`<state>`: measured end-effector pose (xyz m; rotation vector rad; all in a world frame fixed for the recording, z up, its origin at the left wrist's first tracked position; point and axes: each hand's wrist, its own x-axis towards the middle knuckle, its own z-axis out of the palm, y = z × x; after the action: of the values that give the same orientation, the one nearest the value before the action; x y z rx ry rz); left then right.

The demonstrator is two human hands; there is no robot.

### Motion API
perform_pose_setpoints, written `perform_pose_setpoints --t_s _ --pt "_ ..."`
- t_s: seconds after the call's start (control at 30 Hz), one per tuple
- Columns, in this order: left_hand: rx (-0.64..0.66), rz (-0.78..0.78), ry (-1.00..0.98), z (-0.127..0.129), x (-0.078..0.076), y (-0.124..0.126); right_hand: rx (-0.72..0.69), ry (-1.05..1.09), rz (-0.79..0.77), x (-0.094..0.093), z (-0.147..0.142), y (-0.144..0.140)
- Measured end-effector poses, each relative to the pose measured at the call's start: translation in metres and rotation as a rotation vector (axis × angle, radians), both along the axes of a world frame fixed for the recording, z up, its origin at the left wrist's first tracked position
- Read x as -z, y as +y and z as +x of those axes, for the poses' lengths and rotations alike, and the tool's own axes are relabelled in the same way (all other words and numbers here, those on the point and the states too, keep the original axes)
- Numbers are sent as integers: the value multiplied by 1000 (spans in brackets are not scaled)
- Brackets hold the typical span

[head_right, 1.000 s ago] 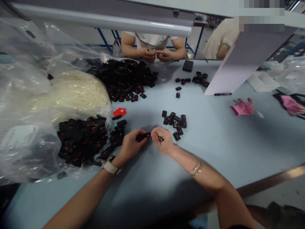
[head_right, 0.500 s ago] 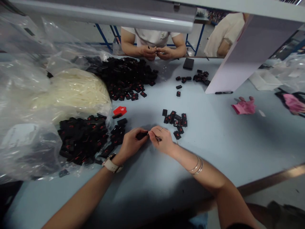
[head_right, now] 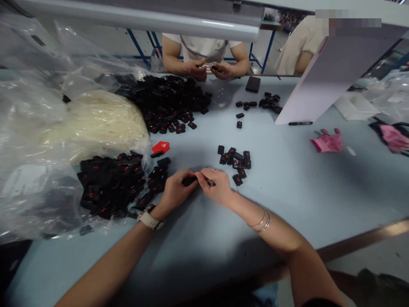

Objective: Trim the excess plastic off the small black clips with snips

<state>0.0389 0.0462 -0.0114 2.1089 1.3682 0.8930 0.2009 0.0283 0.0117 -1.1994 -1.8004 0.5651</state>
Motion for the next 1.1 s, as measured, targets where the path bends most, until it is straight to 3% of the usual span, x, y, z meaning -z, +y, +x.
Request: perform_pose_setpoints --t_s 0.3,0.47,1.1 --pt "-26 -13 -53 1 0 0 75 323 -333 11 3 1" --pt "-16 -7 -83 0 -2 -1 99 422 -360 10 4 4" --pt "-17 -20 -63 0 -1 -1 36 389 -378 12 4 3"
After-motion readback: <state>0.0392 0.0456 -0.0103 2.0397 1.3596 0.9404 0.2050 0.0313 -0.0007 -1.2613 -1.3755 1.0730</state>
